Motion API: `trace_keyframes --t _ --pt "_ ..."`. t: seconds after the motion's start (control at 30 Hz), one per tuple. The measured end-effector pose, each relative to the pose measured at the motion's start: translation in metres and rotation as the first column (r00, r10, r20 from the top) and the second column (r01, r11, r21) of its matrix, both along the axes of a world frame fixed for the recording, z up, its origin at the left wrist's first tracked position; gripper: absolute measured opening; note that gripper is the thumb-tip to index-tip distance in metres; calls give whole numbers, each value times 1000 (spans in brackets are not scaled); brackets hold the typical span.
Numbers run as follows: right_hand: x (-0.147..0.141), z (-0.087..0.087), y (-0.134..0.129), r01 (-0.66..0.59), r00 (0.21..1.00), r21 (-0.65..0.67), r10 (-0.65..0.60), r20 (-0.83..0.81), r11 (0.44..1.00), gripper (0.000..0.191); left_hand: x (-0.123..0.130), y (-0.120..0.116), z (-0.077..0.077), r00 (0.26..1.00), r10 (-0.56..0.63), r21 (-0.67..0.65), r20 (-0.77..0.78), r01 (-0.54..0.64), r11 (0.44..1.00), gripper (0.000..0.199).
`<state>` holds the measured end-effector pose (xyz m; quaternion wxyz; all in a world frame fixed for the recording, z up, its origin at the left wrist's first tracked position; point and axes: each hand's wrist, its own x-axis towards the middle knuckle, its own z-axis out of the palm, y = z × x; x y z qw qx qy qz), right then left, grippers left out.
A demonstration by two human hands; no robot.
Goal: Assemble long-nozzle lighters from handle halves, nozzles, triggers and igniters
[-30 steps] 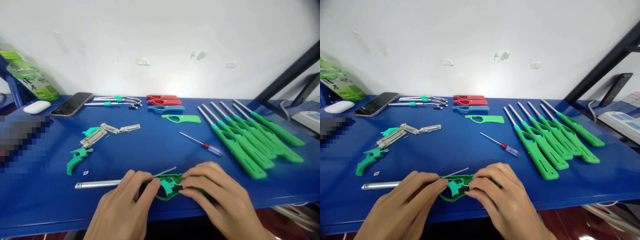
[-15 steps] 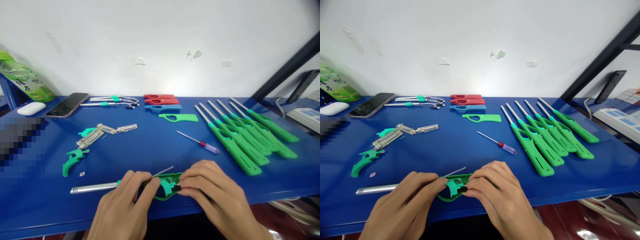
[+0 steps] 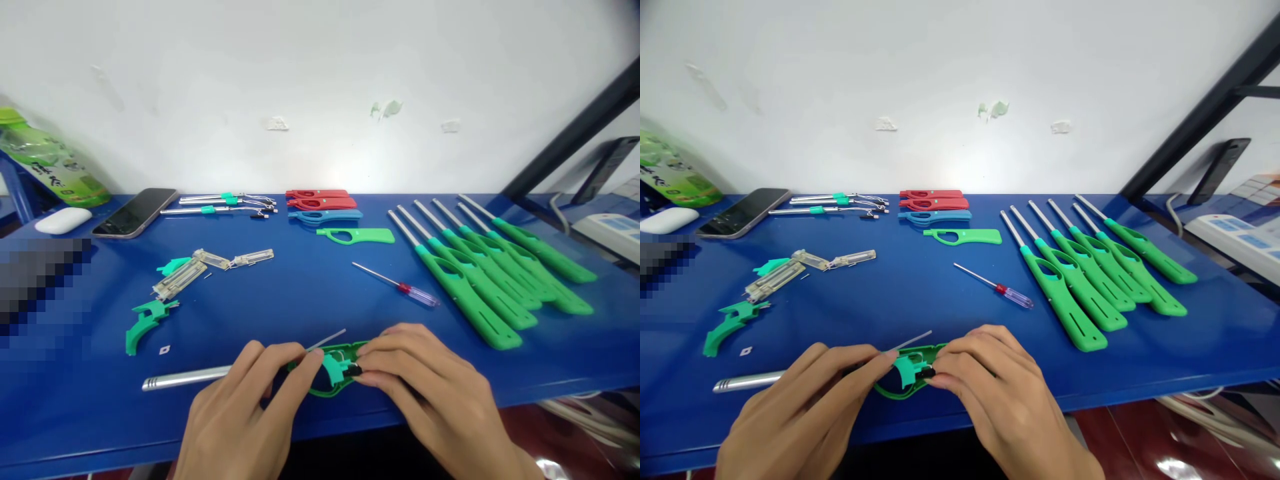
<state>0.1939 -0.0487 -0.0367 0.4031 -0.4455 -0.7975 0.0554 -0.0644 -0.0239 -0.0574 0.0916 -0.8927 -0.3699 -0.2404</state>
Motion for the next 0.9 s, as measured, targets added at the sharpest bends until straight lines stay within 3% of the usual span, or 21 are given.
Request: trace_keyframes --t 0.33,0.9 --pt "1 0 -1 -15 1000 -19 15 -15 1000 13 1 6 12 999 -34 -61 34 36 998 49" --pt "1 1 -1 -8 1000 -66 6 -29 998 12 6 5 10 1000 -22 -50 9 22 999 47"
